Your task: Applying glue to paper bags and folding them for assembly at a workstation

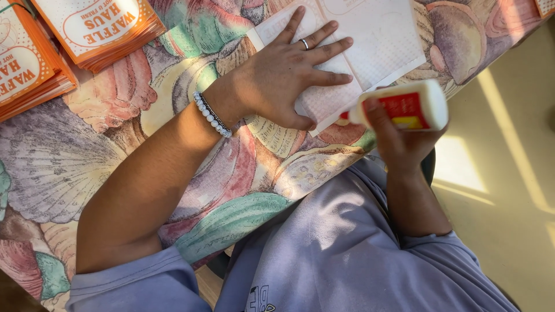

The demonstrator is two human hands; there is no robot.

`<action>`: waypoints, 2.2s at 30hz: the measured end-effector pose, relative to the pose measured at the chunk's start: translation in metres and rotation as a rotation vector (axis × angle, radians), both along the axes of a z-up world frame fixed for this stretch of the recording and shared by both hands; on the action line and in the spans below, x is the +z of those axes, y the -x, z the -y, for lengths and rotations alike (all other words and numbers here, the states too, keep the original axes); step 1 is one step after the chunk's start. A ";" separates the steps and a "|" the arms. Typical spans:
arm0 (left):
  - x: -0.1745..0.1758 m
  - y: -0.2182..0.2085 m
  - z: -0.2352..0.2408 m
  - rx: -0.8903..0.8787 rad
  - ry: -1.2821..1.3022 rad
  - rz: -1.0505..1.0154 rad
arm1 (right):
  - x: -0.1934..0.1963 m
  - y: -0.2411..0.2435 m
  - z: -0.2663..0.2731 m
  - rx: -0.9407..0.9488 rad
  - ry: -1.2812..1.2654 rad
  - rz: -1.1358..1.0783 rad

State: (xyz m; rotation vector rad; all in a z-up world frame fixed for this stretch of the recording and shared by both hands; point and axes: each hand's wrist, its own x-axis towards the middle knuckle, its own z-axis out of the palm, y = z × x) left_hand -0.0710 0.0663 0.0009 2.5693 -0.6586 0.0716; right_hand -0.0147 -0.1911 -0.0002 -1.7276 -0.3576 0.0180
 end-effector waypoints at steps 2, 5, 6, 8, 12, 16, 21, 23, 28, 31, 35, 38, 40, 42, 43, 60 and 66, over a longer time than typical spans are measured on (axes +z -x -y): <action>0.002 -0.001 0.000 0.000 -0.018 -0.005 | 0.006 0.020 -0.007 0.052 0.063 -0.017; 0.003 -0.001 0.002 0.003 -0.042 -0.016 | -0.012 0.027 0.003 0.150 0.204 0.113; 0.003 -0.001 0.001 0.006 -0.048 -0.023 | -0.023 0.026 0.008 0.195 0.281 0.260; 0.001 0.000 0.000 0.004 -0.020 -0.004 | -0.014 0.014 0.000 0.030 0.169 0.120; -0.001 0.000 -0.001 -0.008 0.013 0.006 | 0.003 -0.012 0.001 -0.059 -0.002 0.056; -0.003 0.000 0.001 0.000 0.009 0.017 | 0.004 0.011 -0.002 -0.038 -0.003 0.012; 0.000 -0.001 0.001 0.006 -0.027 0.007 | 0.003 0.032 -0.006 0.212 0.206 0.170; -0.003 -0.001 0.000 0.006 -0.002 0.024 | -0.010 0.019 -0.001 0.049 0.156 0.113; -0.004 -0.001 0.000 0.000 -0.014 0.034 | -0.018 -0.018 0.006 -0.113 -0.029 0.121; -0.003 -0.001 0.001 0.000 0.008 0.028 | -0.017 -0.004 0.003 -0.053 -0.083 0.147; -0.001 0.000 0.002 0.015 -0.011 0.036 | -0.001 0.029 -0.009 0.057 0.025 0.031; -0.002 0.001 0.000 0.010 -0.001 0.031 | -0.011 0.007 -0.001 0.000 0.018 0.026; -0.004 0.000 0.000 0.003 0.012 0.038 | -0.013 -0.015 0.003 -0.071 -0.012 0.047; -0.006 -0.001 0.000 0.001 0.010 0.039 | -0.005 -0.031 0.001 -0.062 -0.078 0.202; -0.004 -0.001 0.000 0.000 0.010 0.040 | -0.013 -0.030 0.004 -0.062 -0.077 0.203; -0.003 0.000 0.000 0.006 0.012 0.044 | -0.032 -0.005 0.006 -0.059 -0.136 -0.040; -0.003 0.000 0.000 0.002 0.017 0.054 | -0.010 -0.039 0.001 -0.113 -0.141 0.193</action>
